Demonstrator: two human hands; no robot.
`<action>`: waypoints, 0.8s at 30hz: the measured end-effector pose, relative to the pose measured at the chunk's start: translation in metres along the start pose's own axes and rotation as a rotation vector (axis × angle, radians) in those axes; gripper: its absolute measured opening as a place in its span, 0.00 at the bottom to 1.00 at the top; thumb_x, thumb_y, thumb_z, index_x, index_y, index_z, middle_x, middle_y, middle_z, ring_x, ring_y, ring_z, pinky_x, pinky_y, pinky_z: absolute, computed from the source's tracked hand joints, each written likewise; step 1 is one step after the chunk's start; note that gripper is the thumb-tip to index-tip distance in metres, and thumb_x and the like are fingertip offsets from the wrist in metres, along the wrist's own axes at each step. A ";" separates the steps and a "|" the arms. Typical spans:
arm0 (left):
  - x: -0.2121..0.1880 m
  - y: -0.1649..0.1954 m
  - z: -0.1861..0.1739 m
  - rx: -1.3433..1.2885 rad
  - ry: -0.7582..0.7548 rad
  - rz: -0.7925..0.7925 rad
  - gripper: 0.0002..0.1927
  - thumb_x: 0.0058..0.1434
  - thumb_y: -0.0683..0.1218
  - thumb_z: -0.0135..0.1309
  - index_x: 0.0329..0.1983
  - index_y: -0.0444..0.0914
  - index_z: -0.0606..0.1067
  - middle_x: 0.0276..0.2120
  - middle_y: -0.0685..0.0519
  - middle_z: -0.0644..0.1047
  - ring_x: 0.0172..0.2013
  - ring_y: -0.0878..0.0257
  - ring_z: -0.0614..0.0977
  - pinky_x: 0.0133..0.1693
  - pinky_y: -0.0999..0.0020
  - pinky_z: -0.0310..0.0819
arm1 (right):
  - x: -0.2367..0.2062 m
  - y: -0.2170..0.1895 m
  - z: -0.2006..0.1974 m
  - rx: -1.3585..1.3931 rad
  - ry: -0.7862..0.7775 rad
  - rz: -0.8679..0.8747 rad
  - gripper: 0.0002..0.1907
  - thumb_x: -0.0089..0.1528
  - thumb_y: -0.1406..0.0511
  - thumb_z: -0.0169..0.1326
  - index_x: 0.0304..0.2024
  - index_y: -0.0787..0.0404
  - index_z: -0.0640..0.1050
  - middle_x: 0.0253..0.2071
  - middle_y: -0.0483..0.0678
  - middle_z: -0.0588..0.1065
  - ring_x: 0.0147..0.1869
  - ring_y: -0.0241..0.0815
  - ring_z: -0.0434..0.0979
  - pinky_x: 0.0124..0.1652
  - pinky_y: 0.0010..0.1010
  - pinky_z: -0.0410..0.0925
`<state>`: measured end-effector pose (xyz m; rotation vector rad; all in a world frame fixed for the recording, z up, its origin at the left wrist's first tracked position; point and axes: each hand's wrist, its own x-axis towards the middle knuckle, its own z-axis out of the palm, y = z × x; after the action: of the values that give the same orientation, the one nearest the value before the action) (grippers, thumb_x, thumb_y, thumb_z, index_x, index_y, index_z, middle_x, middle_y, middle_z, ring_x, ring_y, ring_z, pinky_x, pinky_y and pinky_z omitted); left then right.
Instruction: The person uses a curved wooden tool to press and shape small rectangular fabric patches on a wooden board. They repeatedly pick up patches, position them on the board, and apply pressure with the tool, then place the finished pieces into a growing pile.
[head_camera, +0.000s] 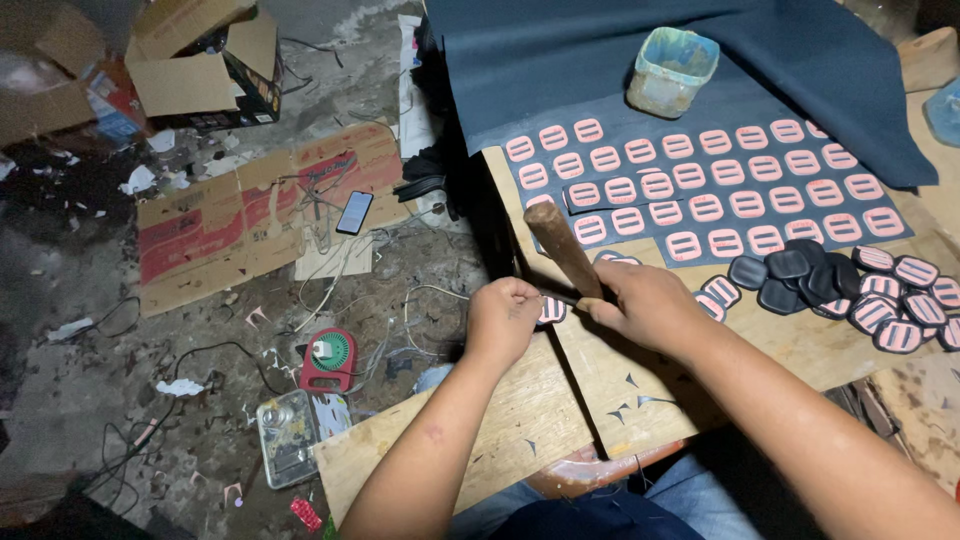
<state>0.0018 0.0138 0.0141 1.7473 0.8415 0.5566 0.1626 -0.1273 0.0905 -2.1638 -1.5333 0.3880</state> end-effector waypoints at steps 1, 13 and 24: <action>0.002 0.000 0.001 -0.058 -0.024 -0.105 0.05 0.56 0.41 0.61 0.34 0.33 0.80 0.28 0.50 0.82 0.26 0.67 0.82 0.30 0.69 0.76 | 0.000 0.001 0.000 -0.033 0.003 -0.012 0.16 0.57 0.56 0.62 0.42 0.57 0.77 0.37 0.55 0.79 0.43 0.60 0.79 0.40 0.48 0.70; 0.000 0.000 0.001 0.055 0.010 0.063 0.05 0.56 0.41 0.60 0.34 0.34 0.79 0.27 0.51 0.82 0.27 0.66 0.83 0.31 0.68 0.77 | 0.002 0.007 0.005 -0.001 0.042 -0.055 0.18 0.55 0.58 0.62 0.44 0.58 0.77 0.38 0.55 0.79 0.43 0.61 0.78 0.40 0.49 0.69; -0.003 0.012 0.000 0.103 -0.005 0.043 0.04 0.57 0.41 0.57 0.31 0.35 0.78 0.26 0.48 0.83 0.26 0.63 0.83 0.32 0.67 0.77 | 0.000 -0.007 0.007 0.117 0.069 -0.025 0.17 0.56 0.58 0.61 0.45 0.57 0.78 0.37 0.55 0.79 0.42 0.60 0.78 0.39 0.47 0.70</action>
<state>0.0029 0.0094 0.0254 1.8633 0.8429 0.5456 0.1539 -0.1236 0.0880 -2.0452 -1.4622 0.3801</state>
